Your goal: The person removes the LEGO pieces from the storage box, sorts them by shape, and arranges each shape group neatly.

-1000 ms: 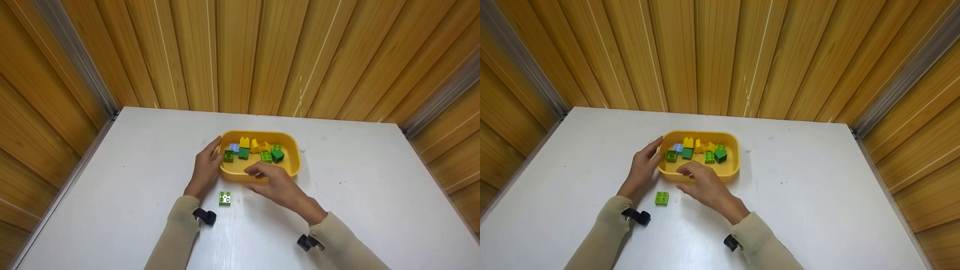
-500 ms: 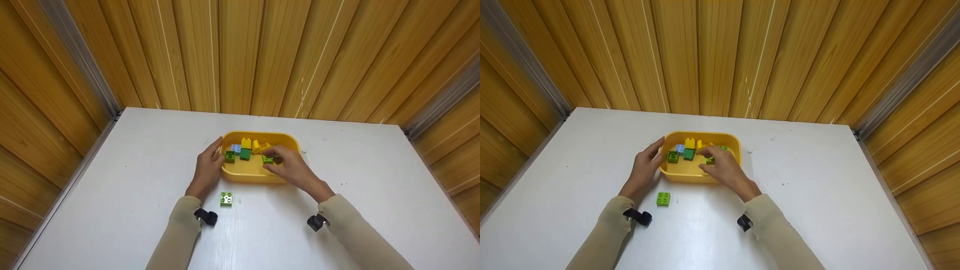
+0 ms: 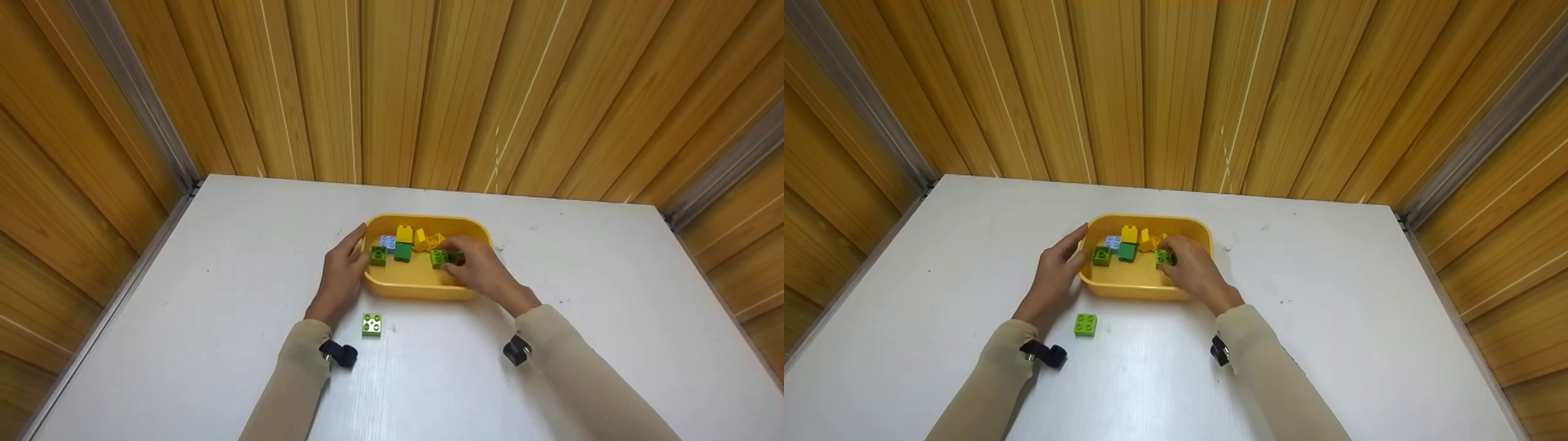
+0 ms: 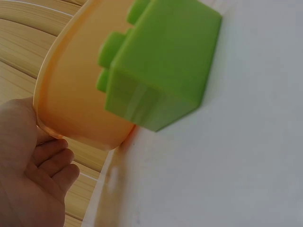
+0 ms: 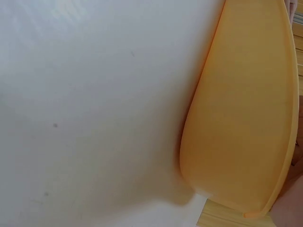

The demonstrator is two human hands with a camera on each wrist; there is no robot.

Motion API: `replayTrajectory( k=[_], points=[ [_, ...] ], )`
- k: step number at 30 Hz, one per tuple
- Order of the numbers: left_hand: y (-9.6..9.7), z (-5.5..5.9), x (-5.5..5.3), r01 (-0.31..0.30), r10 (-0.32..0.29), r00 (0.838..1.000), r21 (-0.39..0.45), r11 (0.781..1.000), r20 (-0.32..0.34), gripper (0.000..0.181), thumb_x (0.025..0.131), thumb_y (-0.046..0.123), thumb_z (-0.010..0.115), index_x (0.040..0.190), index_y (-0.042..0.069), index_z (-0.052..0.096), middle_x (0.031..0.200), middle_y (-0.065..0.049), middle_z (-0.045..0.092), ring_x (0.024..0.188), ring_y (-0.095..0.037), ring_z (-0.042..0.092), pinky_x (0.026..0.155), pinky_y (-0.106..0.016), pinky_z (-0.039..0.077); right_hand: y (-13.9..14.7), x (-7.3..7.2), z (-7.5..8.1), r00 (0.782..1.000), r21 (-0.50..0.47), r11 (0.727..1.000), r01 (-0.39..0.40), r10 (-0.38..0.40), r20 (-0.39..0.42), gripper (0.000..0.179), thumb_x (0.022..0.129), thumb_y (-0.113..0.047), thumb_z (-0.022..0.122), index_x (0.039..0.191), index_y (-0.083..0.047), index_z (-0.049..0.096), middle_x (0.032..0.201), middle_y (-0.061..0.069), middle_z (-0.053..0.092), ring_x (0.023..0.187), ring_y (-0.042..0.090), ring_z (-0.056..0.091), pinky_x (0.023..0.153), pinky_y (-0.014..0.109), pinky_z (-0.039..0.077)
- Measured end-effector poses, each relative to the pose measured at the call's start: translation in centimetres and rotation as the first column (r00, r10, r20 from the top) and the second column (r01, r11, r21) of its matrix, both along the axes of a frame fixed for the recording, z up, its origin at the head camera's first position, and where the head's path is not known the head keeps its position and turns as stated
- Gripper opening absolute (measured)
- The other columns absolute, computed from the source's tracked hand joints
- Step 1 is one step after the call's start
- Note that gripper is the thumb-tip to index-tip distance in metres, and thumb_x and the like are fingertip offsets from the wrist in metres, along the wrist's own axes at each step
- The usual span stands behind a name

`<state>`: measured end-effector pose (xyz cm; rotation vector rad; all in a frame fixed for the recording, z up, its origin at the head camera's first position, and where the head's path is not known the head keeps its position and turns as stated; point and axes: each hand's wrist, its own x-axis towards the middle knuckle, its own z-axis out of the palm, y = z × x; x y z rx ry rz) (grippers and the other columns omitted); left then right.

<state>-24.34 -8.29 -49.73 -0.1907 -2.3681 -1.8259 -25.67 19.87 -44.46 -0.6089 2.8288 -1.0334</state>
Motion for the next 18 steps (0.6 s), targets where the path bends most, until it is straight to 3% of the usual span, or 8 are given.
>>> replayTrajectory(
  k=[7,18],
  points=[
    [-0.05,-0.04,-0.14,0.008,-0.008,0.999,-0.005,1.0,-0.037,0.059,0.104,0.002,0.055,0.162,0.006,0.044,0.166,-0.006,0.042,0.155,-0.021,0.034,0.124,-0.035,0.033,-0.12,-0.57,-0.3,0.999,0.079,0.997,-0.008,0.012,-0.046,0.034,0.097,-0.004,0.077,0.13,-0.001,0.07,0.132,0.016,0.067,0.125,0.035,0.061,0.112,0.052,0.05],
    [0.0,-0.19,-0.23,0.012,-0.012,0.999,-0.006,1.0,-0.032,0.059,0.104,0.002,0.056,0.162,0.008,0.044,0.167,-0.005,0.042,0.155,-0.02,0.034,0.125,-0.035,0.032,-0.34,-0.93,-0.3,0.997,0.168,0.986,-0.007,0.019,-0.07,0.033,0.096,-0.004,0.077,0.129,-0.001,0.072,0.132,0.014,0.068,0.122,0.034,0.057,0.111,0.051,0.05]
  ],
)
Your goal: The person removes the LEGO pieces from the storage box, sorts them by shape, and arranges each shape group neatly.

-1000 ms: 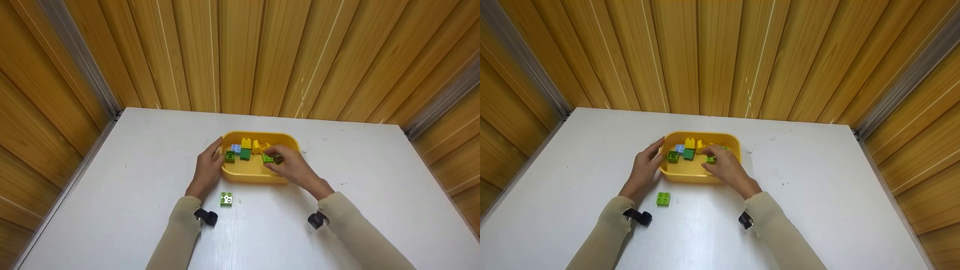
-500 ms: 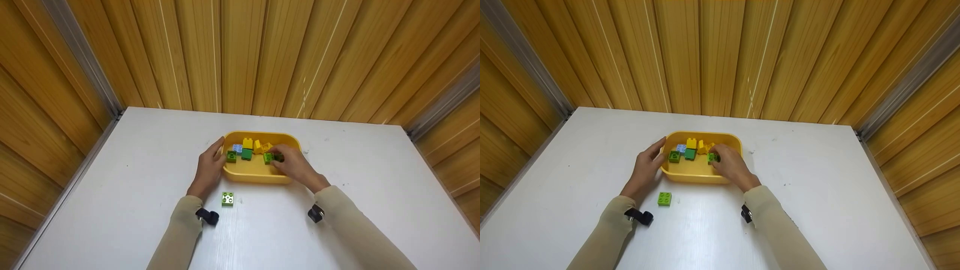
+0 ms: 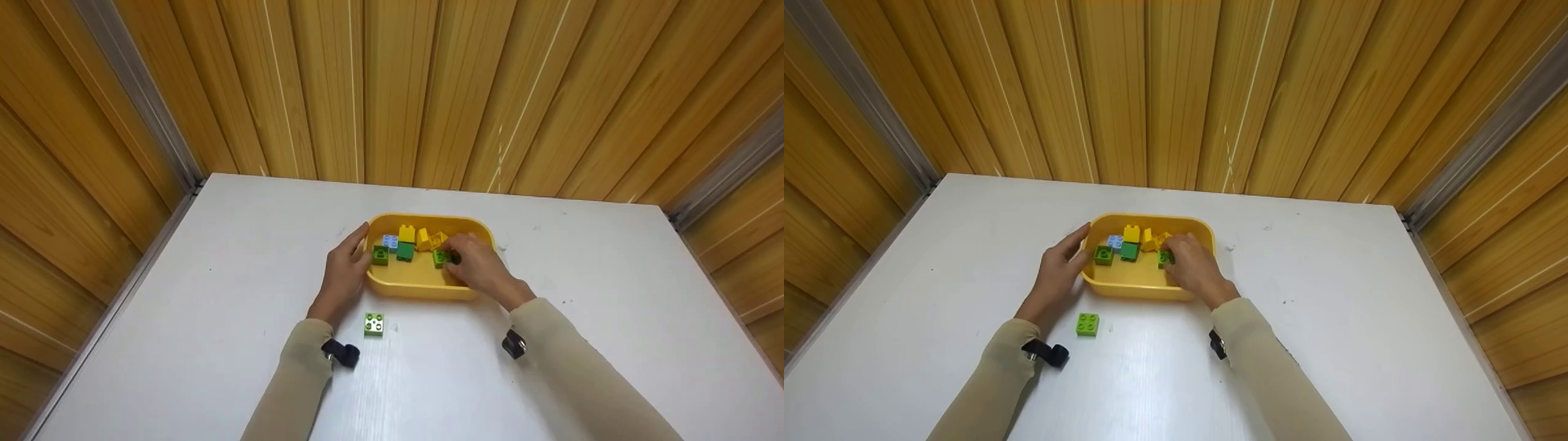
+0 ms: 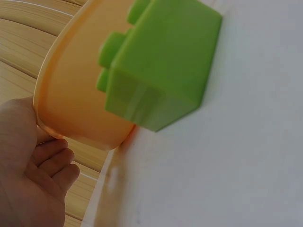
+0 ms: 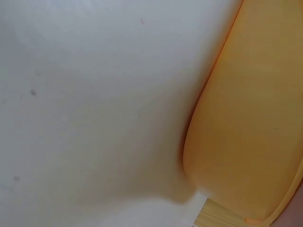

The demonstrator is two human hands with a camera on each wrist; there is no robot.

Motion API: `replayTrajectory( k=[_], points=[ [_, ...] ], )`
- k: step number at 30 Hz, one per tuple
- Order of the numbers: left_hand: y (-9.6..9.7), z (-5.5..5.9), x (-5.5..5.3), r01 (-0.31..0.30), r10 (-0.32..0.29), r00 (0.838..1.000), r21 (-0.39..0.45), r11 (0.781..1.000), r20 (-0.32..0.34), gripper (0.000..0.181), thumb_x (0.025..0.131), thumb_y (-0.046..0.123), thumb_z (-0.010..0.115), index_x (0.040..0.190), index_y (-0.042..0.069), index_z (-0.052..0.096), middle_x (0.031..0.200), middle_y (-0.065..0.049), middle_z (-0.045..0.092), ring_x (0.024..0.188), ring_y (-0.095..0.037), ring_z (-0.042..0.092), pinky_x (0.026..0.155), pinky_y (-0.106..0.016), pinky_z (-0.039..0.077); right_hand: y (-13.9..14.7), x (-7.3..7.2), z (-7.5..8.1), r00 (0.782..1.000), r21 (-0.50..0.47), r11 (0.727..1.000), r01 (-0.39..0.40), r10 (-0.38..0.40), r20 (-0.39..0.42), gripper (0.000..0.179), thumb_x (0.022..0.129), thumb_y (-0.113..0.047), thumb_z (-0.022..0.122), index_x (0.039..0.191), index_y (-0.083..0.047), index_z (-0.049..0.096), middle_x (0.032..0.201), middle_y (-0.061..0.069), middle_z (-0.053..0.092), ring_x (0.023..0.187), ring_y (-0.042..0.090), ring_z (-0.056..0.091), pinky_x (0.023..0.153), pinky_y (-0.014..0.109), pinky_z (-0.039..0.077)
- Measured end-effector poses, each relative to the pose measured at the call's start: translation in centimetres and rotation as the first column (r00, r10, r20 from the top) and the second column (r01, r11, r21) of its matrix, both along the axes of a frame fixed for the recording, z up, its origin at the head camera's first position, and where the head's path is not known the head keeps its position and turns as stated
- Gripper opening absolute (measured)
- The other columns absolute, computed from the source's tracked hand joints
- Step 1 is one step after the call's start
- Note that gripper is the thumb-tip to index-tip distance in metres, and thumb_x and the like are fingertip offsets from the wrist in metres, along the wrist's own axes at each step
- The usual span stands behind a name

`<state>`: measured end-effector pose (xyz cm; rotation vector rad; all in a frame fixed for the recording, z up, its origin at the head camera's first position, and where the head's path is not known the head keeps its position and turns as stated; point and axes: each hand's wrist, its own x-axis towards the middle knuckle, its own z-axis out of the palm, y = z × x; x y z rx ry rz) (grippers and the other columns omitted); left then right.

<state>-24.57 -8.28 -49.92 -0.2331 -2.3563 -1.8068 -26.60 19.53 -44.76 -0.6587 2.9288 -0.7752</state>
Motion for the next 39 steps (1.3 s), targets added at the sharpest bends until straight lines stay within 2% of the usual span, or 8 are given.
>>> replayTrajectory(
  k=[9,14,18,21,25,34,39],
  points=[
    [0.1,0.2,0.1,-0.004,0.004,1.0,-0.003,1.0,0.025,0.059,0.105,0.003,0.055,0.162,0.009,0.043,0.167,-0.002,0.041,0.155,-0.018,0.034,0.123,-0.033,0.034,0.0,-0.1,0.2,0.997,0.007,0.999,-0.048,0.047,0.059,0.032,0.095,-0.005,0.08,0.127,-0.003,0.075,0.124,0.009,0.069,0.112,0.029,0.059,0.104,0.047,0.055],
    [0.3,0.2,0.2,-0.008,0.008,0.999,0.01,1.0,0.035,0.058,0.106,0.005,0.054,0.163,0.01,0.044,0.167,0.0,0.041,0.155,-0.016,0.033,0.124,-0.033,0.032,0.0,-0.2,0.3,0.996,0.049,0.996,-0.076,0.074,0.046,0.031,0.094,-0.004,0.08,0.125,-0.002,0.076,0.121,0.01,0.072,0.109,0.028,0.058,0.101,0.046,0.055],
    [0.4,0.2,0.4,-0.009,0.009,0.999,0.019,1.0,0.042,0.057,0.107,0.008,0.054,0.163,0.011,0.043,0.167,0.001,0.041,0.155,-0.016,0.032,0.125,-0.034,0.031,0.0,-0.2,0.3,0.997,0.038,0.996,-0.075,0.074,0.024,0.028,0.094,-0.01,0.082,0.121,-0.003,0.077,0.117,0.009,0.072,0.105,0.027,0.06,0.097,0.045,0.056],
    [0.5,0.1,0.3,-0.012,0.011,0.999,0.022,1.0,0.043,0.057,0.107,0.01,0.053,0.163,0.012,0.043,0.167,0.001,0.041,0.155,-0.016,0.033,0.125,-0.036,0.031,-0.1,0.1,0.3,0.998,-0.001,0.999,-0.055,0.055,0.006,0.03,0.095,-0.013,0.082,0.122,-0.004,0.076,0.12,0.008,0.071,0.109,0.027,0.062,0.102,0.045,0.056],
    [0.5,0.1,0.2,-0.021,0.02,0.999,0.021,1.0,0.044,0.057,0.107,0.009,0.053,0.163,0.011,0.044,0.166,0.001,0.042,0.155,-0.016,0.034,0.125,-0.036,0.031,-0.4,0.7,0.6,0.999,-0.084,0.995,-0.05,0.048,-0.026,0.032,0.095,-0.01,0.082,0.125,-0.003,0.075,0.121,0.01,0.07,0.113,0.03,0.064,0.106,0.049,0.055],
    [0.6,0.2,0.4,-0.023,0.023,0.998,0.011,1.0,0.063,0.058,0.107,0.009,0.053,0.164,0.013,0.043,0.167,0.003,0.041,0.155,-0.016,0.033,0.125,-0.036,0.031,-1.0,2.2,0.9,0.987,-0.261,0.956,-0.133,0.104,-0.12,0.033,0.092,-0.006,0.084,0.123,-0.002,0.075,0.115,0.009,0.068,0.106,0.032,0.067,0.097,0.05,0.059],
    [0.6,0.3,0.4,-0.023,0.022,0.997,0.021,1.0,0.072,0.057,0.108,0.012,0.054,0.163,0.017,0.044,0.167,0.006,0.041,0.155,-0.013,0.032,0.125,-0.034,0.03,-1.2,3.2,1.1,0.977,-0.295,0.941,-0.165,0.116,-0.177,0.031,0.091,-0.006,0.085,0.121,-0.003,0.076,0.112,0.008,0.069,0.102,0.035,0.067,0.092,0.05,0.061]
  ],
)
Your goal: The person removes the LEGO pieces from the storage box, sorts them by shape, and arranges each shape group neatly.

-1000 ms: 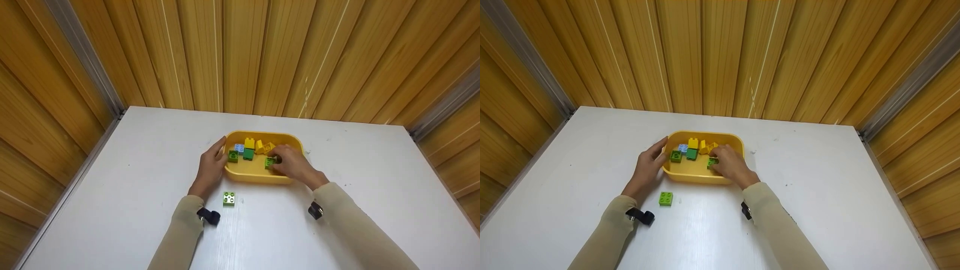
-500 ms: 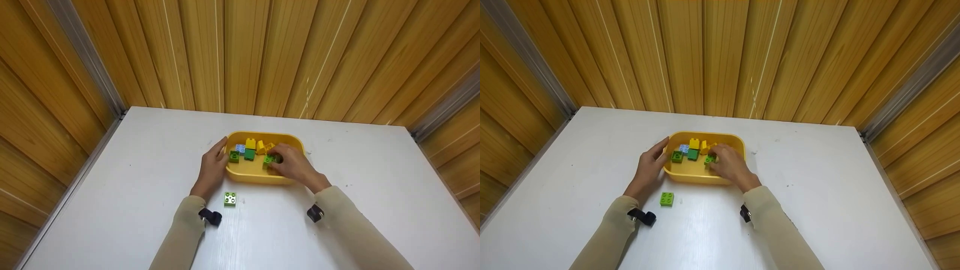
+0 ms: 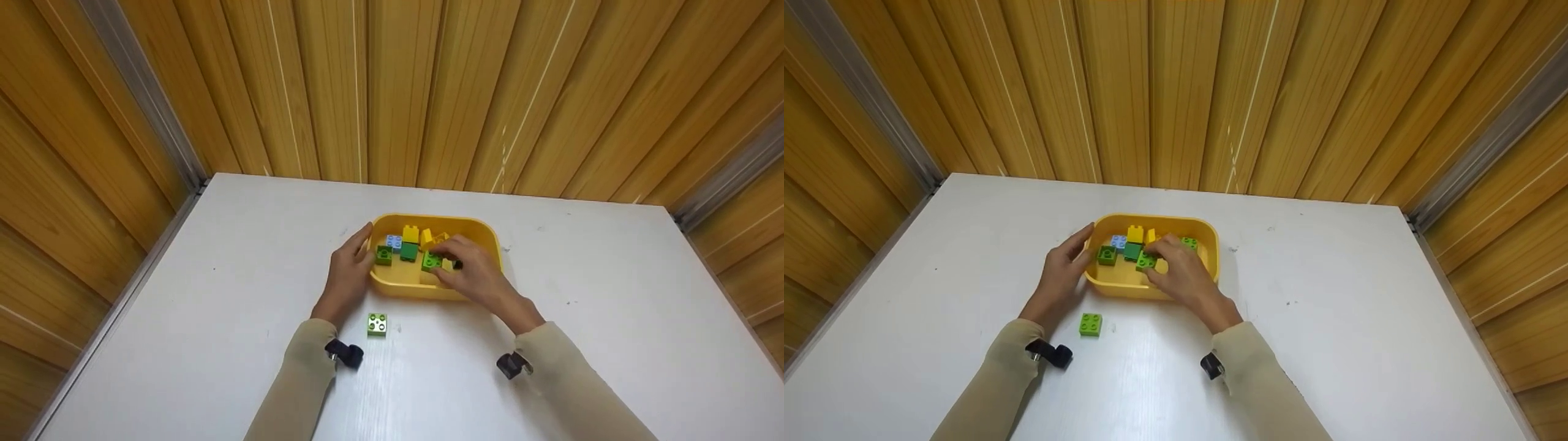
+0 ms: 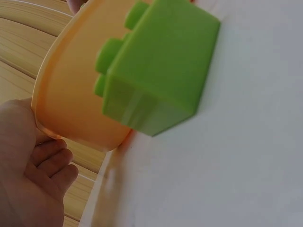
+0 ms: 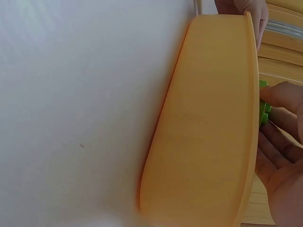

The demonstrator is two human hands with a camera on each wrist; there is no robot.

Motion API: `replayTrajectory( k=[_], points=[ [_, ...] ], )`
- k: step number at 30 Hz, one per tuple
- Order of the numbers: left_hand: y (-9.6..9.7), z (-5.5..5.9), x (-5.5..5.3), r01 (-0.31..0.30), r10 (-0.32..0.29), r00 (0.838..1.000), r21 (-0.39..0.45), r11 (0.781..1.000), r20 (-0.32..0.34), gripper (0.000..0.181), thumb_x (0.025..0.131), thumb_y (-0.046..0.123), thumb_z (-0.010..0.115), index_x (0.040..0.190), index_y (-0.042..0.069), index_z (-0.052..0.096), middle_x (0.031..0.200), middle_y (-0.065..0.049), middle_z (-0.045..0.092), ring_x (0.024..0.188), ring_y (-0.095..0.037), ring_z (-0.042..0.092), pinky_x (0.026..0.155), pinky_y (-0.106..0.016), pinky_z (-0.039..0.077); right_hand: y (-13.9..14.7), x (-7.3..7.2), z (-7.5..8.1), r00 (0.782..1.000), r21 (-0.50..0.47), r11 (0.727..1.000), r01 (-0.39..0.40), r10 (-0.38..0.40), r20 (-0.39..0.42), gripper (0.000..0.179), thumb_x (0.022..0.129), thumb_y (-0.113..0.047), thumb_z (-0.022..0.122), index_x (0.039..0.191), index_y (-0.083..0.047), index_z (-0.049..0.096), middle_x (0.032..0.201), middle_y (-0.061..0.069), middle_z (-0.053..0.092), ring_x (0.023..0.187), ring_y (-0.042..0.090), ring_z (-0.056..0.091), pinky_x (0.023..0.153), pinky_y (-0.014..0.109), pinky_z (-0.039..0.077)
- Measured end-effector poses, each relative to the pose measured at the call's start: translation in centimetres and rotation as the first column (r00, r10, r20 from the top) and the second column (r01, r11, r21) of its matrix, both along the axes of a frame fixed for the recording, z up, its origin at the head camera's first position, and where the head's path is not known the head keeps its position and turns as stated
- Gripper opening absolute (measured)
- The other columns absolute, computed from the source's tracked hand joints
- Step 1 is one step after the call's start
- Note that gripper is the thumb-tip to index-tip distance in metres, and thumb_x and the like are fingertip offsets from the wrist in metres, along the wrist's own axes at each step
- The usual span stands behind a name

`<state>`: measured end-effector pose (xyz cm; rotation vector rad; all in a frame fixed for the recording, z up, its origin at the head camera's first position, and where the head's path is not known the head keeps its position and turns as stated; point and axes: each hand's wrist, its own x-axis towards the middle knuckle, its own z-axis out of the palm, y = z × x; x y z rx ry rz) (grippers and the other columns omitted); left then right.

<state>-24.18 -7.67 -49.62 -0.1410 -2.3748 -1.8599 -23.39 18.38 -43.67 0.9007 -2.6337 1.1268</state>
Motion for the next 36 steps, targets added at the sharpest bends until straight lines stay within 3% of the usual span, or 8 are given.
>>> replayTrajectory(
  k=[6,10,17,24,36],
  points=[
    [-0.1,0.0,-0.1,0.007,-0.008,1.0,-0.013,1.0,-0.025,0.057,0.107,0.01,0.053,0.163,0.014,0.044,0.167,0.004,0.041,0.155,-0.013,0.032,0.125,-0.033,0.031,-0.3,1.4,0.6,0.998,-0.031,0.999,-0.035,0.034,-0.051,0.033,0.09,-0.005,0.086,0.121,-0.002,0.076,0.114,0.008,0.071,0.102,0.033,0.069,0.092,0.05,0.061],
    [-0.2,0.0,-0.1,0.009,-0.009,0.999,-0.015,1.0,-0.031,0.057,0.107,0.007,0.053,0.163,0.01,0.043,0.167,0.001,0.041,0.155,-0.014,0.032,0.124,-0.032,0.032,-0.5,2.3,0.8,0.994,-0.047,0.995,-0.085,0.081,-0.078,0.033,0.09,-0.004,0.085,0.122,-0.001,0.075,0.116,0.007,0.071,0.106,0.027,0.07,0.094,0.043,0.062],
    [-0.3,-0.1,0.0,0.008,-0.008,1.0,-0.001,1.0,-0.01,0.06,0.105,0.008,0.052,0.164,0.013,0.042,0.168,0.003,0.04,0.155,-0.014,0.032,0.124,-0.033,0.031,-1.0,4.0,1.0,0.985,-0.039,0.989,-0.144,0.139,-0.105,0.033,0.089,-0.001,0.085,0.12,-0.002,0.075,0.116,0.003,0.07,0.107,0.02,0.07,0.093,0.036,0.062],
    [-0.4,-0.2,-0.1,0.002,-0.002,1.0,0.002,1.0,-0.004,0.06,0.105,0.009,0.053,0.164,0.014,0.043,0.168,0.003,0.04,0.155,-0.014,0.032,0.124,-0.033,0.031,-1.5,5.3,0.4,0.974,-0.009,0.982,-0.189,0.186,-0.128,0.034,0.089,-0.001,0.085,0.121,-0.003,0.075,0.115,0.003,0.07,0.105,0.02,0.071,0.091,0.039,0.063],
    [-0.5,-0.2,-0.3,0.015,-0.015,0.998,-0.009,1.0,-0.056,0.058,0.106,0.006,0.054,0.162,0.009,0.044,0.167,-0.003,0.041,0.155,-0.018,0.034,0.124,-0.034,0.033,-1.8,6.2,-1.8,0.974,0.008,0.975,-0.22,0.22,-0.059,0.033,0.092,-0.007,0.085,0.123,-0.005,0.074,0.114,0.0,0.068,0.107,0.016,0.071,0.096,0.031,0.06]
  ],
)
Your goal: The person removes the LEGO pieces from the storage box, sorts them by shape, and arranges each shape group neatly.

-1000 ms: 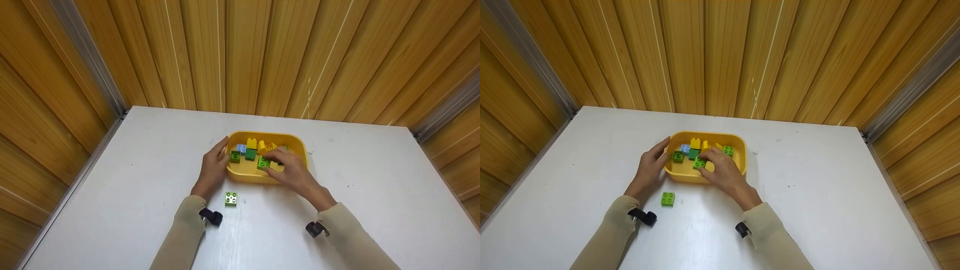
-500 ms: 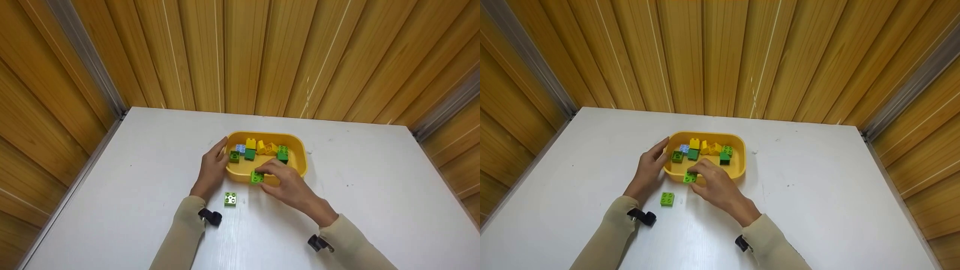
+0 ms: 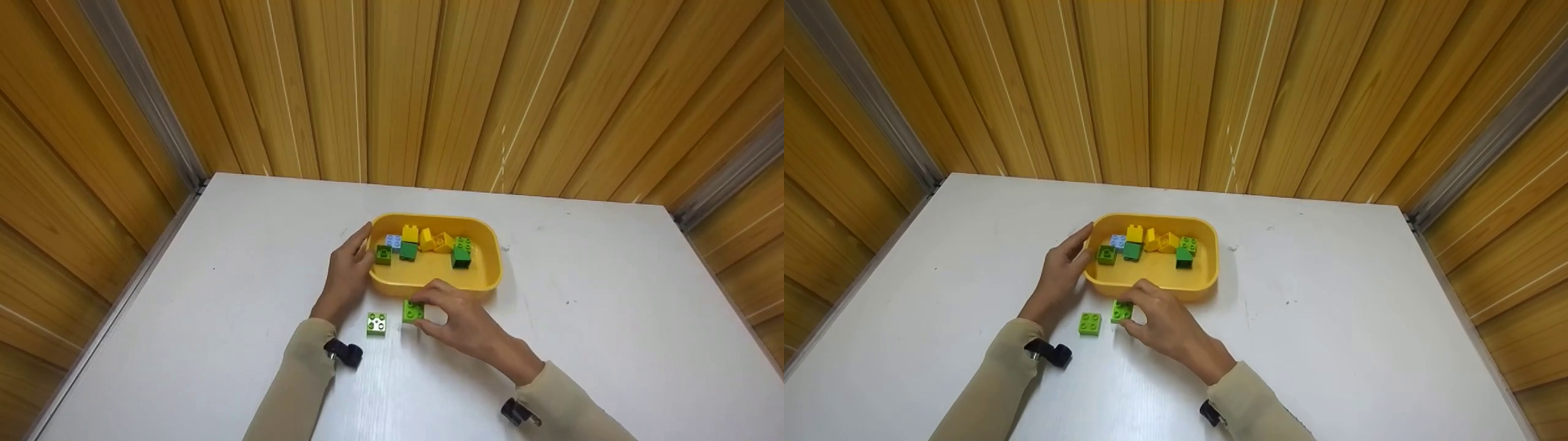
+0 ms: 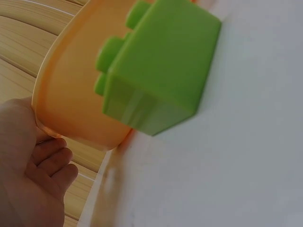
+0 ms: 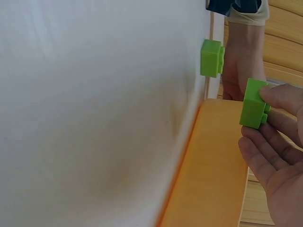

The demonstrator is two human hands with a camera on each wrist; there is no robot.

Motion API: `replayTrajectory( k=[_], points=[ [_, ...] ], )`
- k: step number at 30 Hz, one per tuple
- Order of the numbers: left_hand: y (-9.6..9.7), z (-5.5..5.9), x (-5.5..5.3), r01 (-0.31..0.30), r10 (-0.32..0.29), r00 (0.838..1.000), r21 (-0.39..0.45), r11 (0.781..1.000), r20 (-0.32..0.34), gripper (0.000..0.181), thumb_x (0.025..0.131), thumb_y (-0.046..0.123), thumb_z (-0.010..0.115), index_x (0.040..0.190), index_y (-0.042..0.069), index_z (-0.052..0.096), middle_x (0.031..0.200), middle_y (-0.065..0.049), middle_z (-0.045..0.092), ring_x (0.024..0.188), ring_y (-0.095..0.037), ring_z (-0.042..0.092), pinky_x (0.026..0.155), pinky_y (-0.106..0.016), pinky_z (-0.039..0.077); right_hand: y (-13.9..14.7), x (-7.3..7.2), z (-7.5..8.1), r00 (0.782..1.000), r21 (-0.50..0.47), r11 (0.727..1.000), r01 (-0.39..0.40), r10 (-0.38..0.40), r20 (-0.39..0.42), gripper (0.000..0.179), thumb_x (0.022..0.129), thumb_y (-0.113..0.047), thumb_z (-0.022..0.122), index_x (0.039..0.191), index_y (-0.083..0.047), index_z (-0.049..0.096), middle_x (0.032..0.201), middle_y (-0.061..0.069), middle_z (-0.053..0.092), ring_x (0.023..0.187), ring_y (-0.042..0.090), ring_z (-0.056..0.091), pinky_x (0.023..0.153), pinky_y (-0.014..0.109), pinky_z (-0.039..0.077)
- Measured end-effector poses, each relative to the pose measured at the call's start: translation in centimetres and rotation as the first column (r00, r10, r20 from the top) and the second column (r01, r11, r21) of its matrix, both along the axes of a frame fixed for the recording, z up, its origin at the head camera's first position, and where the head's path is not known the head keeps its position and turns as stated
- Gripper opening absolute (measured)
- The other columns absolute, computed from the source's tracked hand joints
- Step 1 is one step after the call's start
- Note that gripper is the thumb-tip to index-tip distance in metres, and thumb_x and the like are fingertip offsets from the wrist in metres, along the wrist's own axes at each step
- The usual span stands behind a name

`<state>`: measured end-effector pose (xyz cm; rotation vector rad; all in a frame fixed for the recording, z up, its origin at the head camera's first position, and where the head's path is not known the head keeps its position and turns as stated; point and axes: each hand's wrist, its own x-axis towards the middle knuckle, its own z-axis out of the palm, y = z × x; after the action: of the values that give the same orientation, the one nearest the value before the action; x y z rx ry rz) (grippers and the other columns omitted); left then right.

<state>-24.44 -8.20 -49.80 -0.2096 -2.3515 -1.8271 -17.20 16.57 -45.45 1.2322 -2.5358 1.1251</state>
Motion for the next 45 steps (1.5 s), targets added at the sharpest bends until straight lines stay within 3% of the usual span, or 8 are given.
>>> replayTrajectory(
  k=[4,13,27,36,45],
  points=[
    [-0.1,-0.1,-0.1,0.009,-0.009,0.999,-0.008,1.0,-0.033,0.055,0.106,0.005,0.055,0.161,0.005,0.045,0.166,-0.008,0.042,0.155,-0.022,0.035,0.123,-0.035,0.035,-0.2,0.1,-0.6,0.999,0.022,1.0,-0.006,0.005,0.053,0.035,0.091,-0.005,0.084,0.125,-0.004,0.074,0.115,0.001,0.068,0.111,0.018,0.071,0.097,0.031,0.059],
    [0.0,-0.1,0.0,-0.002,0.002,1.0,-0.009,1.0,-0.009,0.056,0.107,0.006,0.054,0.161,0.008,0.045,0.166,-0.004,0.042,0.154,-0.019,0.035,0.124,-0.034,0.034,-0.6,0.0,-1.6,0.998,0.068,0.998,-0.008,0.003,0.068,0.033,0.09,-0.006,0.085,0.121,-0.004,0.075,0.112,0.002,0.07,0.105,0.016,0.07,0.095,0.032,0.059],
    [0.0,0.1,0.0,-0.016,0.016,1.0,-0.017,1.0,-0.002,0.056,0.106,0.006,0.055,0.162,0.011,0.046,0.166,-0.001,0.043,0.154,-0.019,0.035,0.124,-0.036,0.033,-0.7,0.0,-1.9,0.994,0.135,0.991,0.01,-0.024,0.103,0.027,0.093,-0.009,0.083,0.119,-0.007,0.076,0.112,0.001,0.069,0.102,0.016,0.065,0.095,0.033,0.058],
    [-0.1,0.1,0.1,0.007,-0.007,1.0,0.005,1.0,-0.001,0.057,0.107,0.005,0.055,0.162,0.01,0.044,0.167,-0.003,0.04,0.155,-0.02,0.033,0.124,-0.035,0.033,-0.8,0.0,-2.0,0.992,0.182,0.983,0.033,-0.055,0.118,0.029,0.093,-0.009,0.083,0.121,-0.008,0.076,0.116,-0.001,0.068,0.105,0.014,0.064,0.1,0.036,0.056],
    [0.0,0.1,0.1,0.009,-0.009,1.0,0.007,1.0,0.01,0.059,0.105,0.005,0.054,0.163,0.01,0.043,0.168,-0.003,0.04,0.155,-0.02,0.033,0.124,-0.035,0.032,-0.7,0.0,-1.9,0.991,0.201,0.979,0.022,-0.049,0.126,0.028,0.094,-0.01,0.082,0.122,-0.007,0.075,0.115,-0.001,0.067,0.103,0.014,0.063,0.097,0.034,0.057]
  ],
)
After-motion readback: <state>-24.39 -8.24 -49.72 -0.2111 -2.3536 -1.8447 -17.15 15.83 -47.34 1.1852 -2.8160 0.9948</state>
